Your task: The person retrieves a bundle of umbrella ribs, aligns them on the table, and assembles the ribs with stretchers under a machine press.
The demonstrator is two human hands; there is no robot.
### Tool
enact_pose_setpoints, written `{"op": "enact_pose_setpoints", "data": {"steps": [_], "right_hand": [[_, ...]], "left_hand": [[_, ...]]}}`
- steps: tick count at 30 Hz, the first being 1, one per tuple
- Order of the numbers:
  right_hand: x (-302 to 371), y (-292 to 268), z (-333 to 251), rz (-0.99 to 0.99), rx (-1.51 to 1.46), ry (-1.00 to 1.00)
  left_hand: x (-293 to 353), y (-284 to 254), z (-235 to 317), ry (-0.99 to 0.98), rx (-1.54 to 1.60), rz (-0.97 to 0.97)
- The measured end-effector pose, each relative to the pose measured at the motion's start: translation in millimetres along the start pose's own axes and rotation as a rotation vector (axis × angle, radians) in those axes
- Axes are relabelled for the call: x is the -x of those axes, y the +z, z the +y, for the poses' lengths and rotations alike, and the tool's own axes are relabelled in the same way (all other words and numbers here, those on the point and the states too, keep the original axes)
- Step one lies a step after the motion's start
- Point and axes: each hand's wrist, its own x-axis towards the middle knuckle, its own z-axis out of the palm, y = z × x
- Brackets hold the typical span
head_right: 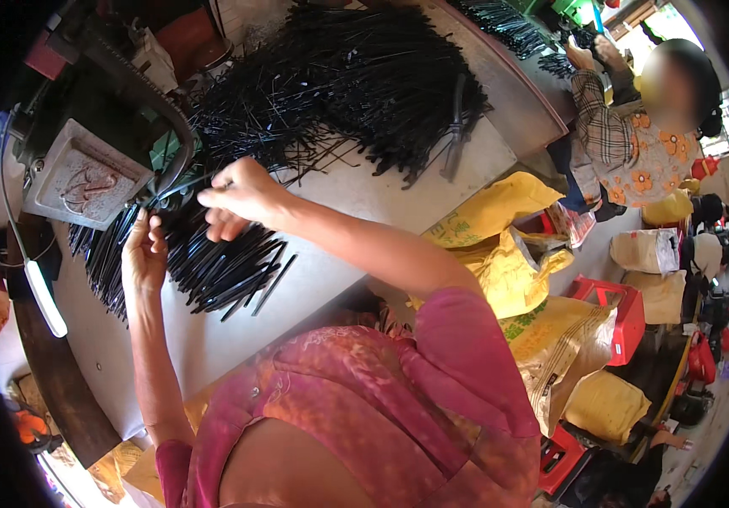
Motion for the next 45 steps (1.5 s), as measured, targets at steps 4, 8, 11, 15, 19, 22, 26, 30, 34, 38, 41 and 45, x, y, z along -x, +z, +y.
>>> {"op": "enact_pose_setpoints", "data": {"steps": [4,8,11,15,19,22,26,30,34,38,41,45], "right_hand": [[41,-51,-35,0.244,0.505,-0.187],[57,-144,-70,0.854,1.338,-0.688],[48,-162,-73,0.818,1.533,-0.628],[32,-89,-61,0.567,1.833,-1.232],[36,-17,-41,0.340,1.803,-1.302],[12,3,-13,0.113,1.183,-0.790],[-29,18,8,-0.015,0.597,-0.331],[-37,34,3,-0.019,0.405,-0.123],[-38,36,3,-0.029,0.345,-0.100],[-38,33,1,-0.041,0.287,-0.086],[-37,36,-1,-0.056,0.281,-0.083],[-38,37,-1,-0.069,0.282,-0.079]], "left_hand": [[10,-2,14,-0.081,-0.146,-0.054],[18,0,14,-0.092,-0.058,-0.057],[13,-10,16,-0.095,-0.052,-0.271],[32,-11,4,-0.044,-0.129,-0.074],[36,-6,-4,-0.082,-0.224,-0.158],[45,5,-3,-0.038,-0.309,-0.088],[48,4,-4,0.007,-0.344,-0.045],[50,2,0,0.051,-0.370,-0.025],[51,1,2,0.048,-0.296,-0.040],[48,0,-1,0.028,-0.265,-0.072],[48,0,2,0.007,-0.260,-0.075],[47,1,2,0.012,-0.241,-0.110]]}}
